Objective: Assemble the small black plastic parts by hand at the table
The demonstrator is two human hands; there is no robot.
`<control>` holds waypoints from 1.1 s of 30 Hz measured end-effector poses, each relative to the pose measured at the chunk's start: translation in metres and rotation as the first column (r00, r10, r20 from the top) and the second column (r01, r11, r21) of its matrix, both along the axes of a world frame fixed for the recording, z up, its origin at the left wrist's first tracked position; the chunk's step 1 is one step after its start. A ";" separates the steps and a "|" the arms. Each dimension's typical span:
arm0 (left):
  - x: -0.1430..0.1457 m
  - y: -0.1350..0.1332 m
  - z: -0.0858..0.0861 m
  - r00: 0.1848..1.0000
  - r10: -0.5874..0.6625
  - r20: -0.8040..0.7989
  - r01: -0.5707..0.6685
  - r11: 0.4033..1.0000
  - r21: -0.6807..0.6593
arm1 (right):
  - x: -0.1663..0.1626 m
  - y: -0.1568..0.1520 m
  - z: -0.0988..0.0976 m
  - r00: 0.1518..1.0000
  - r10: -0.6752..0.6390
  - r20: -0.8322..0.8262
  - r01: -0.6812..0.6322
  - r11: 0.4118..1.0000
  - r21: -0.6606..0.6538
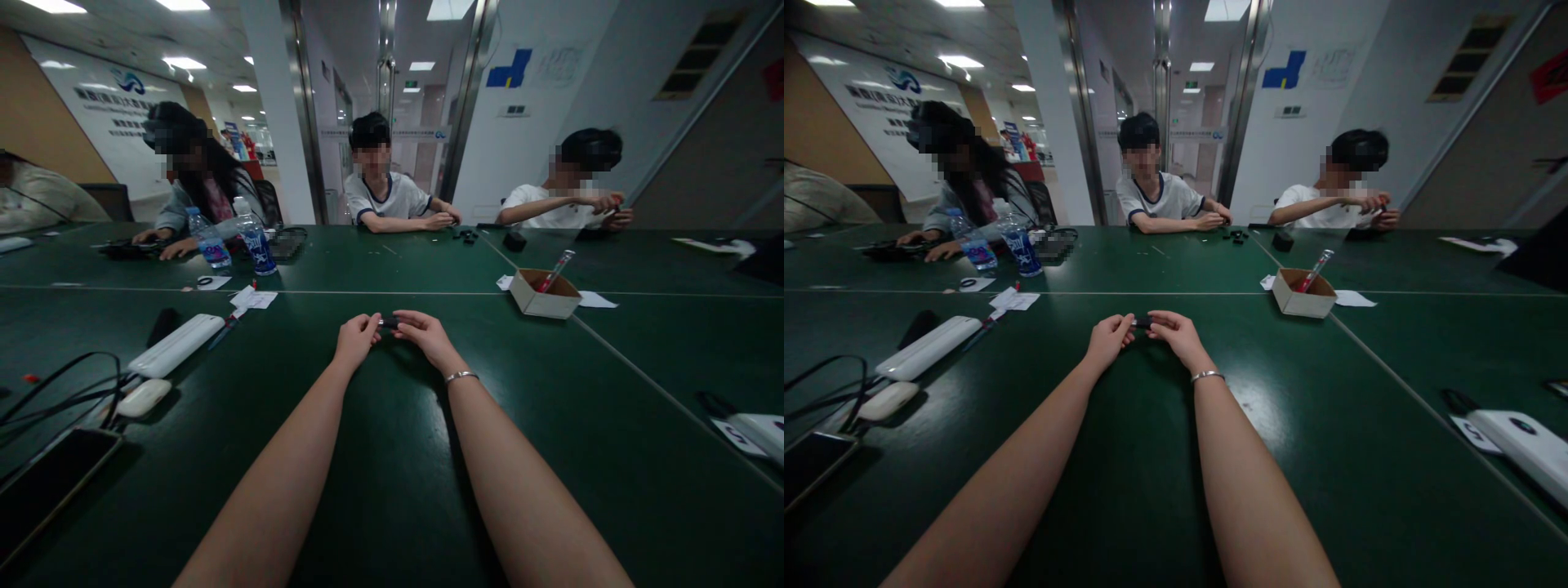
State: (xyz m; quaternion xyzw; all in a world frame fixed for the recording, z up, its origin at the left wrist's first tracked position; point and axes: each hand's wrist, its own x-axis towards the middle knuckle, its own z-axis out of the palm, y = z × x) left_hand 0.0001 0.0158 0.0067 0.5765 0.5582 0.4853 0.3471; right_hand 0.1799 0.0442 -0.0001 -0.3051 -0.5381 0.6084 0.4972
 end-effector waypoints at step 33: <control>-0.002 0.004 0.000 0.998 0.042 -0.042 -0.044 0.999 -0.031 | -0.006 -0.001 -0.001 1.000 -0.018 0.025 0.016 0.997 0.079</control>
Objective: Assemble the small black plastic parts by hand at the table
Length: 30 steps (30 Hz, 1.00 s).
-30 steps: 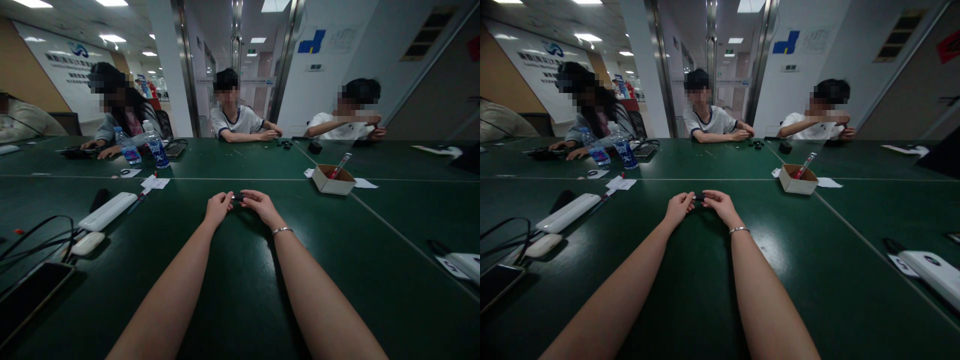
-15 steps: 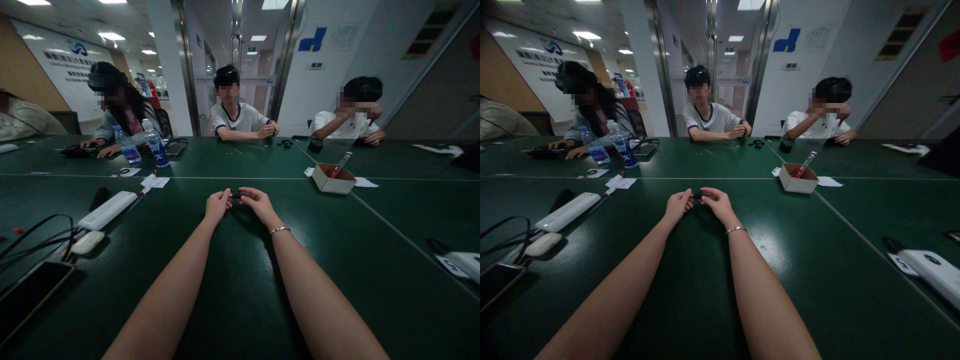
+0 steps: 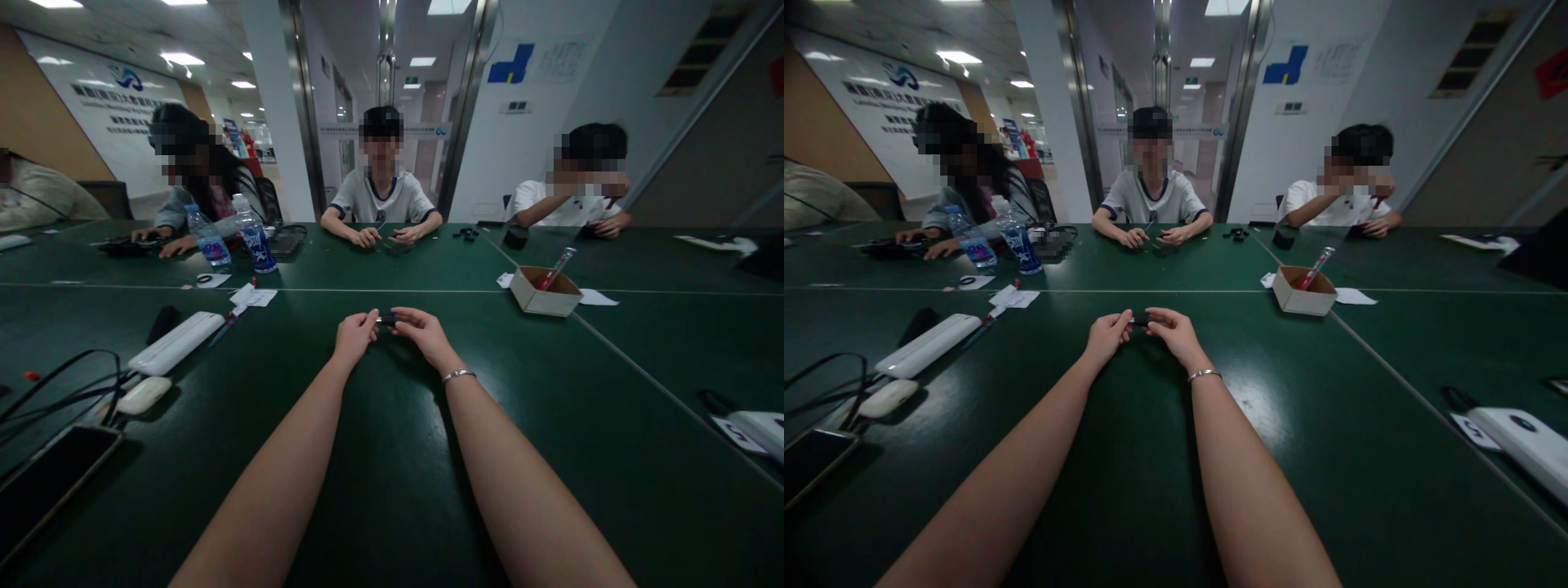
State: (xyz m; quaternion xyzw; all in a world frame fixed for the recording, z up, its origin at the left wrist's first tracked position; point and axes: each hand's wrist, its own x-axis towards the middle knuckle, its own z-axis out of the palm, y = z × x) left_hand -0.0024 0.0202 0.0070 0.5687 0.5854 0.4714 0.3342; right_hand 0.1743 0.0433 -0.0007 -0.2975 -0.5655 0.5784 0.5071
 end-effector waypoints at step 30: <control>0.005 0.002 0.000 0.963 -0.059 0.261 0.049 0.998 0.043 | 0.001 0.005 -0.007 0.999 -0.009 -0.049 0.006 0.997 -0.071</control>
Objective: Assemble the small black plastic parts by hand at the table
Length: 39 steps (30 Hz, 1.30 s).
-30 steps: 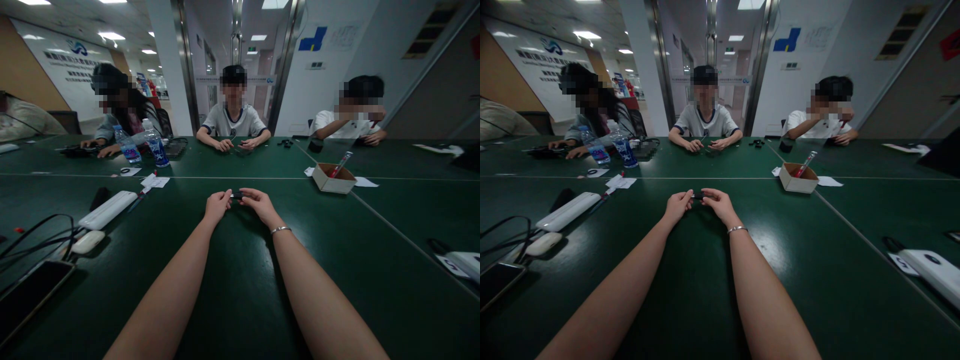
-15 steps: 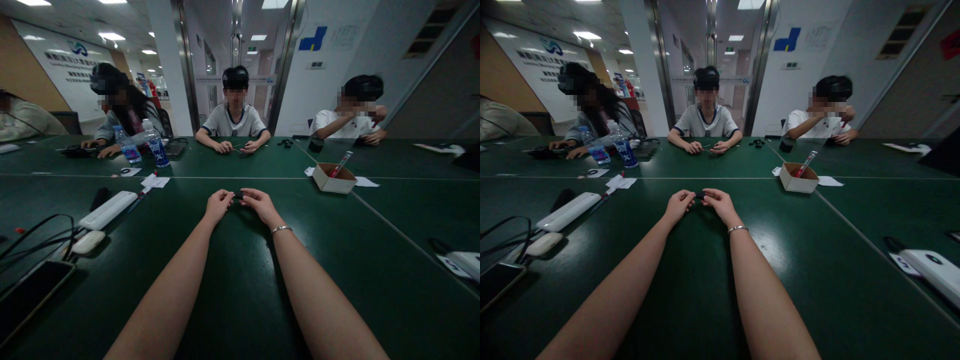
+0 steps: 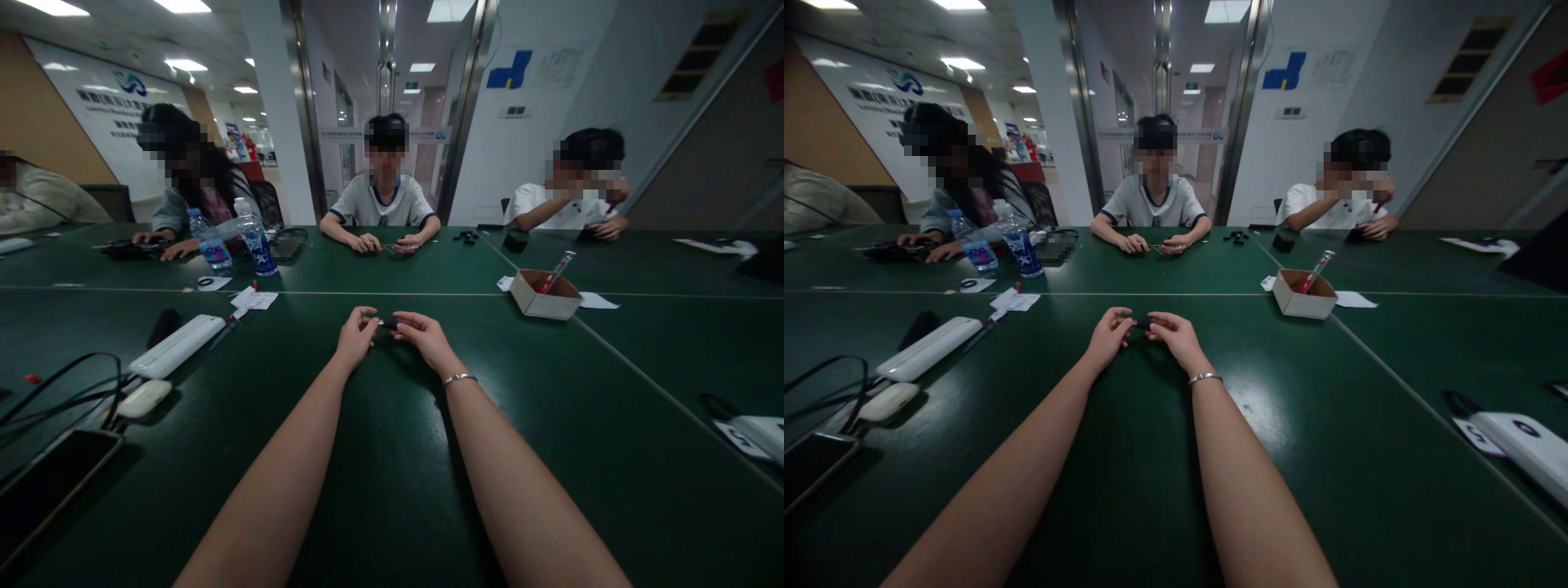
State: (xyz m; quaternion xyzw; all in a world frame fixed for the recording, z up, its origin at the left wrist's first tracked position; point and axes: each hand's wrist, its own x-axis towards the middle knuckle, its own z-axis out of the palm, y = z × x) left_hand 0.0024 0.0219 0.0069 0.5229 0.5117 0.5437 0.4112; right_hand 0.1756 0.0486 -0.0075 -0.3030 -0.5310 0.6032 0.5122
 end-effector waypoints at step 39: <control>-0.001 -0.001 0.000 0.997 -0.071 -0.028 0.070 0.997 -0.042 | 0.000 -0.006 0.006 1.000 0.000 0.030 0.001 1.000 -0.020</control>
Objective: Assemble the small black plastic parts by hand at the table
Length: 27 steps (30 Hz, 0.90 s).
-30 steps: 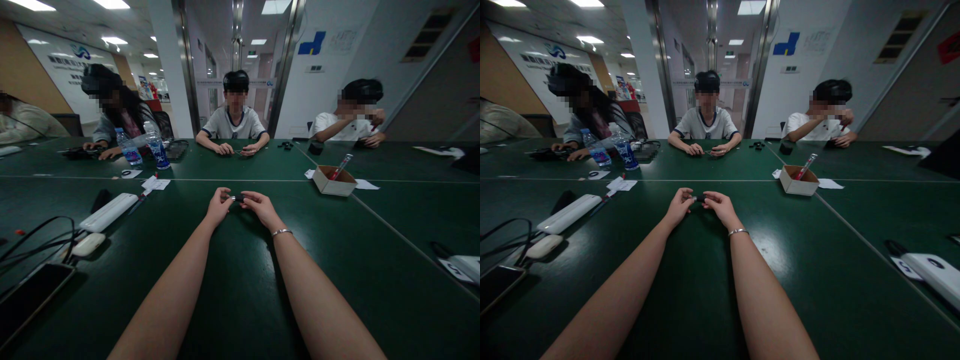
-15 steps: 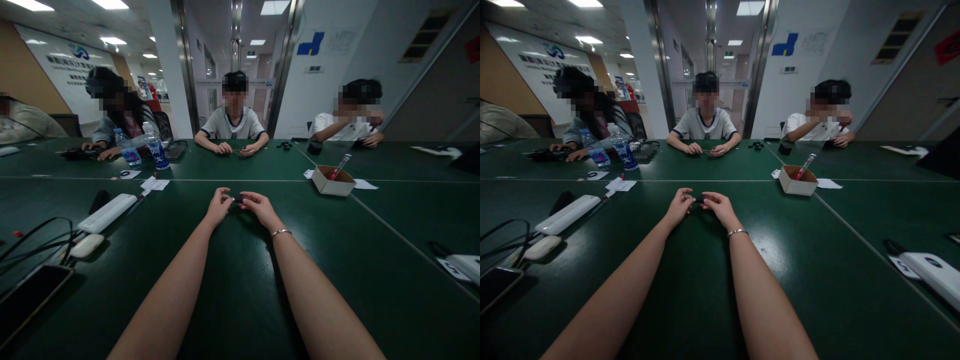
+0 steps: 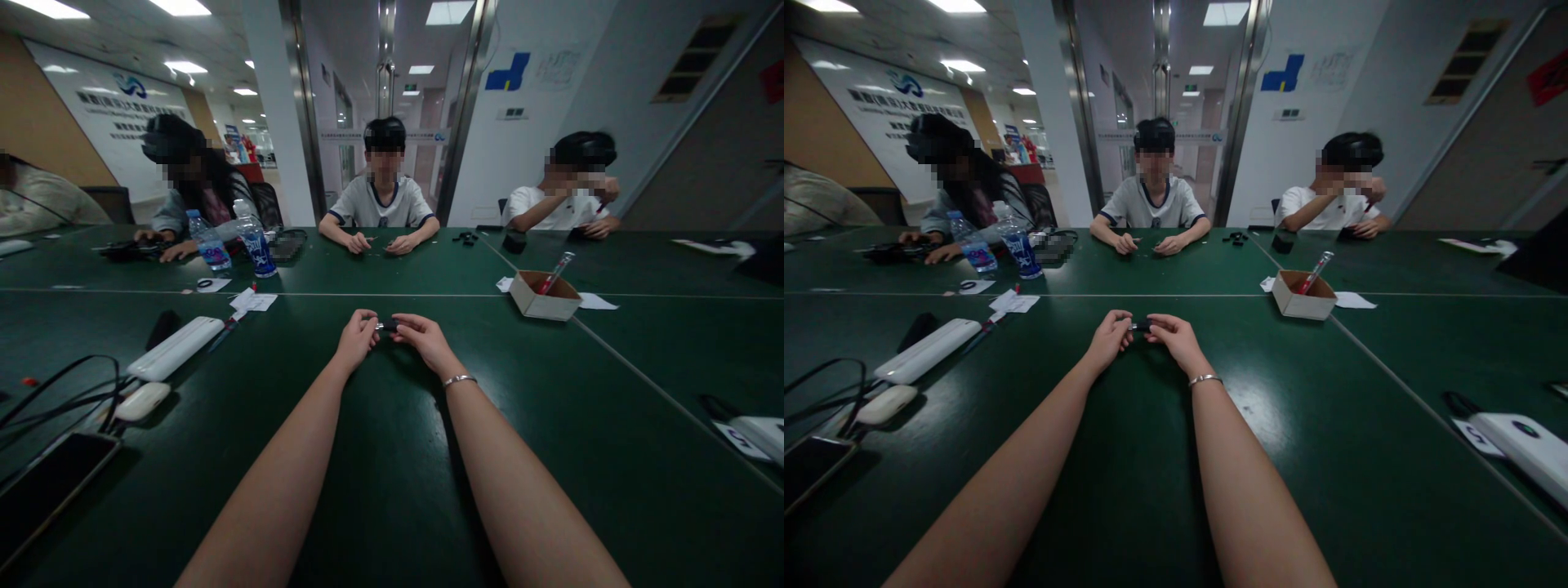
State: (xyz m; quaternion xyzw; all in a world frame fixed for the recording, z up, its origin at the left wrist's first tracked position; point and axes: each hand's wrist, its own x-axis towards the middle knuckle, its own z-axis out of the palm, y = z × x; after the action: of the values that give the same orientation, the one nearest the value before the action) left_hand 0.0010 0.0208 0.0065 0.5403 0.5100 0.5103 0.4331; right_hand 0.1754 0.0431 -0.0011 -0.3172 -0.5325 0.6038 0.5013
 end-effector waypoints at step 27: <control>-0.002 0.000 -0.002 0.997 -0.073 -0.035 0.075 0.994 0.077 | -0.001 -0.001 0.002 1.000 0.015 -0.009 -0.015 1.000 -0.018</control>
State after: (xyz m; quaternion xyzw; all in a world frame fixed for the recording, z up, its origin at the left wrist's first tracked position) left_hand -0.0007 0.0207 0.0047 0.5834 0.4760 0.5049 0.4221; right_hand 0.1743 0.0421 0.0009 -0.3151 -0.5273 0.6136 0.4962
